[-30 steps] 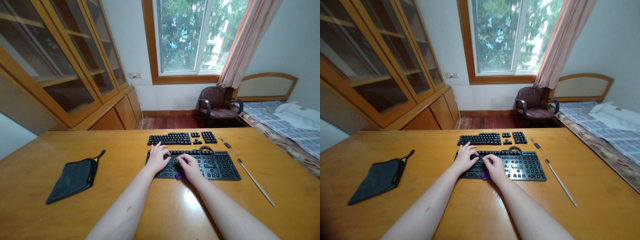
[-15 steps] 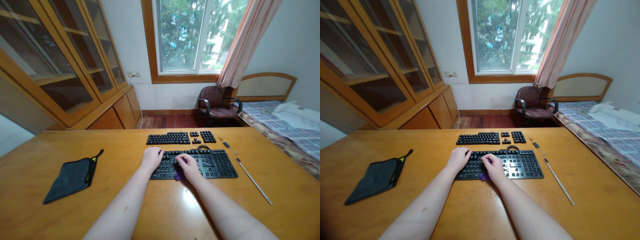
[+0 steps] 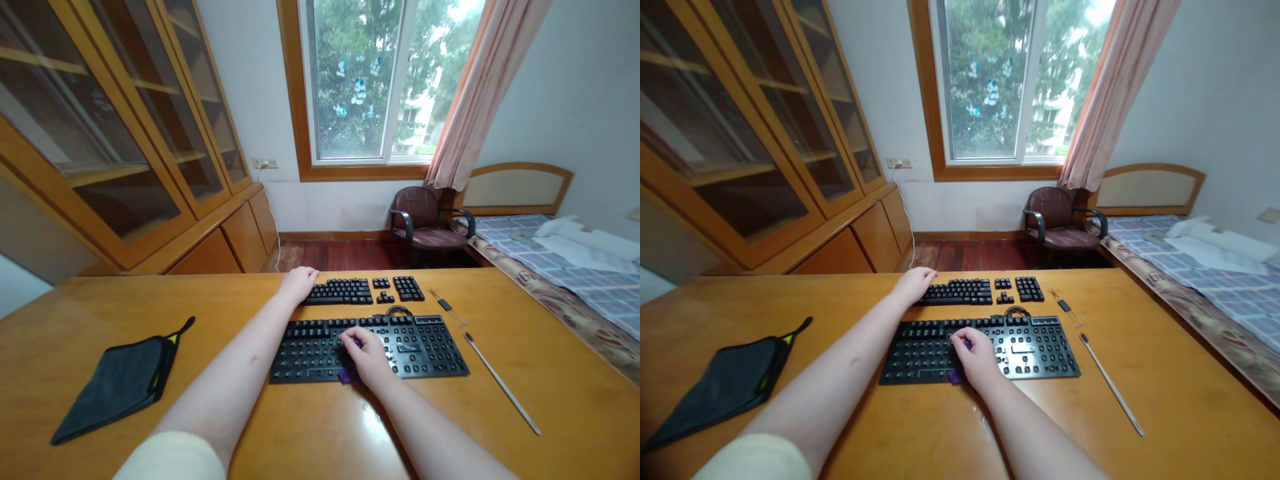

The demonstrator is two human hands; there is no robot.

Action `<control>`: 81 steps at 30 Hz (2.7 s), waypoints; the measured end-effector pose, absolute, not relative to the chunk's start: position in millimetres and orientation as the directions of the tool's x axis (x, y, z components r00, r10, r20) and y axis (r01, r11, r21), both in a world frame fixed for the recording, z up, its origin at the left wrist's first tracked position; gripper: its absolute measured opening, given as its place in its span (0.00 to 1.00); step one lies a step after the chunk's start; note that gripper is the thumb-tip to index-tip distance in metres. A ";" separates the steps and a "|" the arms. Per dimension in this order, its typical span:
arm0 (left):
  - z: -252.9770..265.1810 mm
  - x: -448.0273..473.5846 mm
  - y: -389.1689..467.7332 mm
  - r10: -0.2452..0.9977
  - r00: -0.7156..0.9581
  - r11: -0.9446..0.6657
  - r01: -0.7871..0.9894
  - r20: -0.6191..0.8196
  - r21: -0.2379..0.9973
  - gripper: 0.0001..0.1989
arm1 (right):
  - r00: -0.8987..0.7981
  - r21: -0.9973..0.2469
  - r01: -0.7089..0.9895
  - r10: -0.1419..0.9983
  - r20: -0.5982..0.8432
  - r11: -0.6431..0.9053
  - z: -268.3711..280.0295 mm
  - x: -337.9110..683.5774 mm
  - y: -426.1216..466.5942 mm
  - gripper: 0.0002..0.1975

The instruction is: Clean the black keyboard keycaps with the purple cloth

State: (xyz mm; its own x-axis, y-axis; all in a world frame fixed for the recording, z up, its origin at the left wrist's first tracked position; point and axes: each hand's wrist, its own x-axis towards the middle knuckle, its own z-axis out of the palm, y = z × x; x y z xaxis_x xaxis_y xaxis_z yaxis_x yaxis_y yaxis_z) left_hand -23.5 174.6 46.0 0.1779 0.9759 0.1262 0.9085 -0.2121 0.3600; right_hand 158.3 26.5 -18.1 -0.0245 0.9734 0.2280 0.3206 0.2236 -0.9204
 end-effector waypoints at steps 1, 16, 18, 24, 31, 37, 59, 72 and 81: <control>42.1 -19.4 185.4 0.977 0.186 -0.210 0.908 0.101 0.362 0.17 | -0.030 -0.918 0.324 0.972 0.232 0.229 -18.2 158.1 26.2 0.10; -1.1 -4.5 239.4 0.976 0.196 -0.130 0.868 -0.090 0.479 0.12 | -0.024 -0.919 0.325 0.973 0.230 0.225 -20.1 156.7 28.0 0.09; -2.9 -4.7 240.1 0.975 0.198 -0.123 0.862 -0.103 0.492 0.12 | -0.019 -0.920 0.321 0.973 0.230 0.224 -19.3 156.6 27.8 0.09; -5.7 -1.5 242.6 0.972 0.200 -0.112 0.854 -0.122 0.508 0.11 | -0.023 -0.923 0.313 0.974 0.227 0.222 -17.5 156.6 28.1 0.10; -4.9 2.5 241.4 0.971 0.209 -0.122 0.853 -0.118 0.507 0.09 | -0.020 -0.924 0.319 0.976 0.216 0.211 -18.0 157.2 28.3 0.10; -9.2 1.8 244.6 0.979 0.180 -0.114 0.868 -0.092 0.483 0.10 | -0.021 -0.926 0.317 0.977 0.211 0.207 -18.1 157.5 28.3 0.10; 20.8 0.7 215.3 0.979 -0.125 -0.001 0.789 0.161 0.615 0.11 | -0.001 -0.942 0.265 0.977 0.214 0.207 -24.6 158.4 29.8 0.12; -31.7 3.3 25.0 0.988 -0.110 -0.094 0.151 0.111 0.984 0.11 | -0.051 -0.936 0.120 0.943 0.327 0.331 -23.1 165.3 26.8 0.10; -26.6 14.2 27.4 0.995 -0.050 -0.089 0.048 0.091 0.995 0.14 | 0.086 -0.899 0.267 0.921 0.379 0.346 -32.5 162.1 34.0 0.12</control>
State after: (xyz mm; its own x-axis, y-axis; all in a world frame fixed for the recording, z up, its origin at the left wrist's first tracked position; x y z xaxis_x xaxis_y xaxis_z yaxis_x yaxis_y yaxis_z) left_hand 14.2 27.4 -26.6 -0.0500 0.9946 0.0910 0.0481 -0.0886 0.9949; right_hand 162.1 34.0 -32.5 0.0855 0.9213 0.3794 0.2675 0.3456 -0.8994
